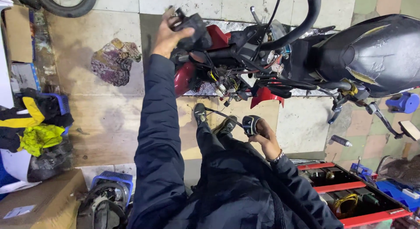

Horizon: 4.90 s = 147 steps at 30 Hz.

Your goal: The person works on the exposed wiring of a motorcycle, connecting various wire harnesses and connectors. They then attach a digital display unit to the handlebars and use a multimeter to test the electrical connections.

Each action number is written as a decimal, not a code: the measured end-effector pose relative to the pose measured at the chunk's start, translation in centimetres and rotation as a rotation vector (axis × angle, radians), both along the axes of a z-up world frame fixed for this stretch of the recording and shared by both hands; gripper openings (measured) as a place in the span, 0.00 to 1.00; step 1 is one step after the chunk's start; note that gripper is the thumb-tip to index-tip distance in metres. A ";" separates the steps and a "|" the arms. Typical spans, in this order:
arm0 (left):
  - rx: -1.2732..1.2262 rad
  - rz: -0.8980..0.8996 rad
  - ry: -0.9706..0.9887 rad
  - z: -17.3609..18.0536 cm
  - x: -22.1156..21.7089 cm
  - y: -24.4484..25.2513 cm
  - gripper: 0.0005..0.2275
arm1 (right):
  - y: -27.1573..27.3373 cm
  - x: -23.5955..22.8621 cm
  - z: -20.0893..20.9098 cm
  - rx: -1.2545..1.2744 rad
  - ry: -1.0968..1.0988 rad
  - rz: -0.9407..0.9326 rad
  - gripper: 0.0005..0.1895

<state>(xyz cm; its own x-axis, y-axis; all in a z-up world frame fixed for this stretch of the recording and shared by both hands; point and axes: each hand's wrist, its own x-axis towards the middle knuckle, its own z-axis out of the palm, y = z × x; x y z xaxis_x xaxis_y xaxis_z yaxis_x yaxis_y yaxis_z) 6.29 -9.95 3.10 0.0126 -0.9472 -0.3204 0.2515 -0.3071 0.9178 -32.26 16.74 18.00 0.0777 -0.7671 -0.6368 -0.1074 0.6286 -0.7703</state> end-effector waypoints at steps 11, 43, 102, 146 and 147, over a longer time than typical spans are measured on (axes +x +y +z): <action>-0.443 -0.117 -0.613 10.3 -7.0 7.9 0.60 | -3.7 3.8 -1.3 0.070 -0.015 -0.104 0.32; -0.330 0.368 -0.481 6.4 -10.3 11.3 0.17 | -14.5 12.4 -4.1 -0.108 0.413 -0.201 0.26; 0.751 -0.210 -0.481 -5.8 -30.6 45.8 0.13 | 9.6 -14.7 -31.2 0.643 -0.138 -0.584 0.26; 0.705 -0.142 -0.512 -17.1 -14.2 39.5 0.09 | -2.8 -12.2 -31.6 -0.079 0.013 -1.171 0.18; 0.722 -0.096 -0.445 -18.9 -13.3 37.0 0.09 | -0.3 -10.5 -31.3 -0.101 0.201 -1.057 0.18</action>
